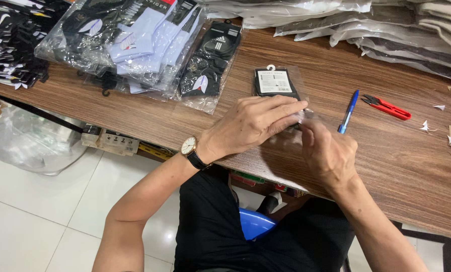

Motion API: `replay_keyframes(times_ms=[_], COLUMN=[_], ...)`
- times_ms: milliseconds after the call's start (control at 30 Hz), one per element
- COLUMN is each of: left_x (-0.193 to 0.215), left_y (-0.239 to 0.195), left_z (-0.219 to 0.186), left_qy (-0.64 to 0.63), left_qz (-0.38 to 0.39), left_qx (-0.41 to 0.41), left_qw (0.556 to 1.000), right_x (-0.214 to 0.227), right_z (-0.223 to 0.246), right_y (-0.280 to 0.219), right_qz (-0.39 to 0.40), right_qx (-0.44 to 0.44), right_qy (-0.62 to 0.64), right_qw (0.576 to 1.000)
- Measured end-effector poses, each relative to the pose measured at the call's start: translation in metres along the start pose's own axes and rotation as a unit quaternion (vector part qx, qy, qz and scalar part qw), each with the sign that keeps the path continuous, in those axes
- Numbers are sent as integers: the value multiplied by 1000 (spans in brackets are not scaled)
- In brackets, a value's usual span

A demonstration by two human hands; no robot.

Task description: The person draws a leaf-shaped outline on a small white paper using a blue pen, then places the paper into a clear plastic bag containing black socks. They seal the bag and later use red-handled pliers to trim a small white paper piece.

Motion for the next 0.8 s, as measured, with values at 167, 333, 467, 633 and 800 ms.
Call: replay_keyframes(times_ms=[167,333,467,633,800], left_x=[-4,-8,-9,-10,-15], left_y=[-2,0,-1,-4,-5], left_z=[-2,1,3,-1,-5], left_qy=[-2,-41,-59,4,-44], left_qz=[14,20,27,48,51], left_qx=[12,34,53,46,52], left_qw=[1000,998,996,998,996], right_x=[0,1,3,0,-3], right_z=[0,0,2,0,3], right_y=[-4,-4,-10,-19,-20], right_qz=[1,9,6,27,9], right_qx=[-13,-71,-68,-88,-63], right_qy=[-6,31,33,4,-21], right_qw=[1000,997,997,996,998])
Point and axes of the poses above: each hand's wrist, its own y-axis towards the middle knuckle, its own x-axis out of the back of the hand, z = x × y, the point moved 3 cm from there along y, towards the middle knuckle, and after that the axes turned 7 degrees about z, right-handed, at the moved point
